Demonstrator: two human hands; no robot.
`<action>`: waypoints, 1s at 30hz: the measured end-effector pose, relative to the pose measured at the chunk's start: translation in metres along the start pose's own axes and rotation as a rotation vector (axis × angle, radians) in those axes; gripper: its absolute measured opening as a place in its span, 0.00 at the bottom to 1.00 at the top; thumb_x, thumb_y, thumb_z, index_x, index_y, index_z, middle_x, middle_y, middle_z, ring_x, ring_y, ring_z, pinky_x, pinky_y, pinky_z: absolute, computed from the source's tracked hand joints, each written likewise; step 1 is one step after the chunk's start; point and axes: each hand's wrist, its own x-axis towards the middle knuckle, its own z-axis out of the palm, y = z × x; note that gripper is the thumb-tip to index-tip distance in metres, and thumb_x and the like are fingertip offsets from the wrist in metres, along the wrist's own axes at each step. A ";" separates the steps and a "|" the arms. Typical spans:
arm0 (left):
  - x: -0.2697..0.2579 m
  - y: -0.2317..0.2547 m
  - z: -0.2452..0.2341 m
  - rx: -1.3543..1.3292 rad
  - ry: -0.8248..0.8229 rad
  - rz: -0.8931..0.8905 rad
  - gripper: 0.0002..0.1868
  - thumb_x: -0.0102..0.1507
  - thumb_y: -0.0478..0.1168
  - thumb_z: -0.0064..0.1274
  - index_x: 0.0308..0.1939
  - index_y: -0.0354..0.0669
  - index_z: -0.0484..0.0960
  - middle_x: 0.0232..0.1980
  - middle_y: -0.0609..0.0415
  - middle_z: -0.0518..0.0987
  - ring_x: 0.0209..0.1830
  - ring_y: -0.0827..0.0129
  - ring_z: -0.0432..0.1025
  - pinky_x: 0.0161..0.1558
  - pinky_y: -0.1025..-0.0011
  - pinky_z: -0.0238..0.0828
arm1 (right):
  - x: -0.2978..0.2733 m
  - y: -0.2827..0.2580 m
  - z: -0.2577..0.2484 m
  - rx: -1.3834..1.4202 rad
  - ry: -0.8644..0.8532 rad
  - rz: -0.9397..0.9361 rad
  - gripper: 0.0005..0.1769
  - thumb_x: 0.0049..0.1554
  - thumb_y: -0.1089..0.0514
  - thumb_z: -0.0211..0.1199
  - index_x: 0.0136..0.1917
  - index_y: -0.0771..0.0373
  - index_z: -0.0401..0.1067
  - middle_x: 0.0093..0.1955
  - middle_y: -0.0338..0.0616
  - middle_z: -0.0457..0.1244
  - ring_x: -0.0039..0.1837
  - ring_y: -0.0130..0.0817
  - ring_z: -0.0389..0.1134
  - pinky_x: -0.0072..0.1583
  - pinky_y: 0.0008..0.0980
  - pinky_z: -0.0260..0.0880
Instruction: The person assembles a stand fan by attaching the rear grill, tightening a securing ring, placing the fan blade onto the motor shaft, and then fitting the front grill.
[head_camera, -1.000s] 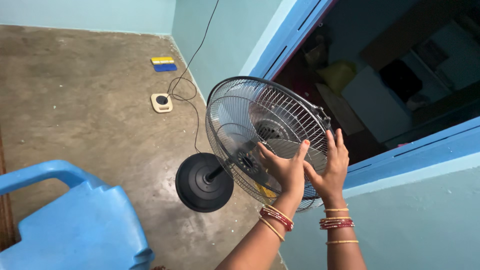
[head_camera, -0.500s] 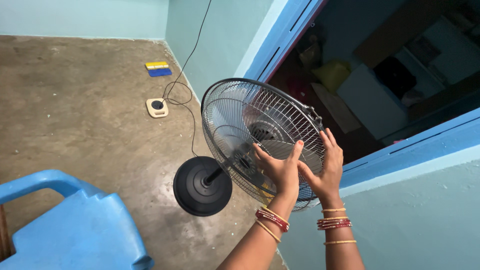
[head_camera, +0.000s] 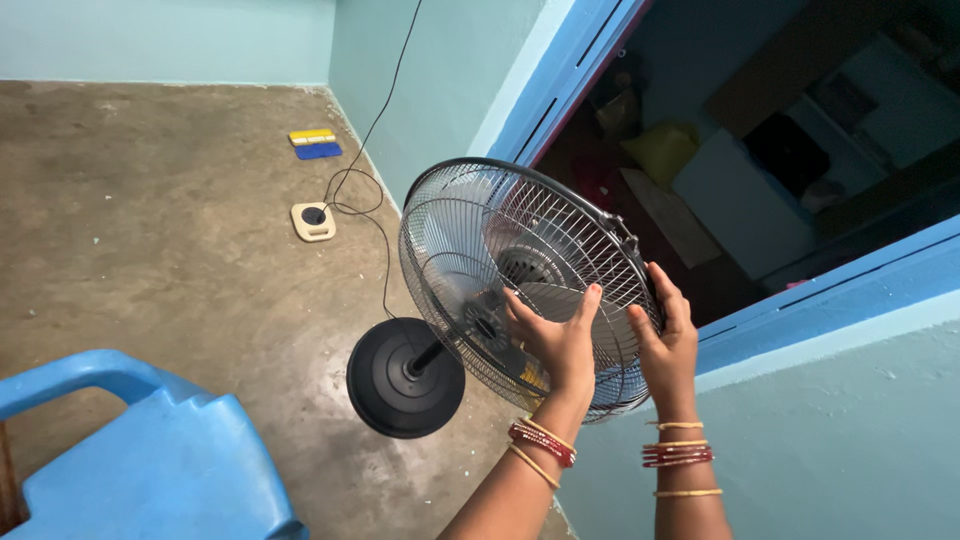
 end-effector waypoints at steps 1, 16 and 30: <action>-0.001 0.001 -0.001 -0.010 -0.006 -0.003 0.68 0.50 0.56 0.71 0.79 0.40 0.38 0.80 0.38 0.43 0.81 0.43 0.36 0.75 0.44 0.45 | 0.003 -0.002 -0.004 -0.001 0.002 0.001 0.34 0.59 0.59 0.66 0.76 0.62 0.64 0.69 0.46 0.62 0.68 0.34 0.65 0.69 0.34 0.67; 0.004 -0.007 -0.001 0.018 -0.001 -0.004 0.65 0.51 0.55 0.70 0.80 0.47 0.42 0.82 0.41 0.42 0.82 0.40 0.32 0.75 0.43 0.39 | 0.049 0.010 -0.040 0.283 -0.320 0.237 0.31 0.47 0.75 0.70 0.65 0.64 0.75 0.47 0.30 0.63 0.49 0.18 0.64 0.56 0.23 0.72; 0.008 -0.013 0.001 -0.049 -0.017 0.013 0.64 0.51 0.51 0.71 0.79 0.44 0.41 0.82 0.42 0.42 0.83 0.48 0.31 0.77 0.47 0.34 | 0.032 0.007 -0.023 -0.091 -0.150 0.035 0.26 0.50 0.64 0.74 0.62 0.63 0.76 0.53 0.38 0.65 0.51 0.25 0.63 0.56 0.28 0.69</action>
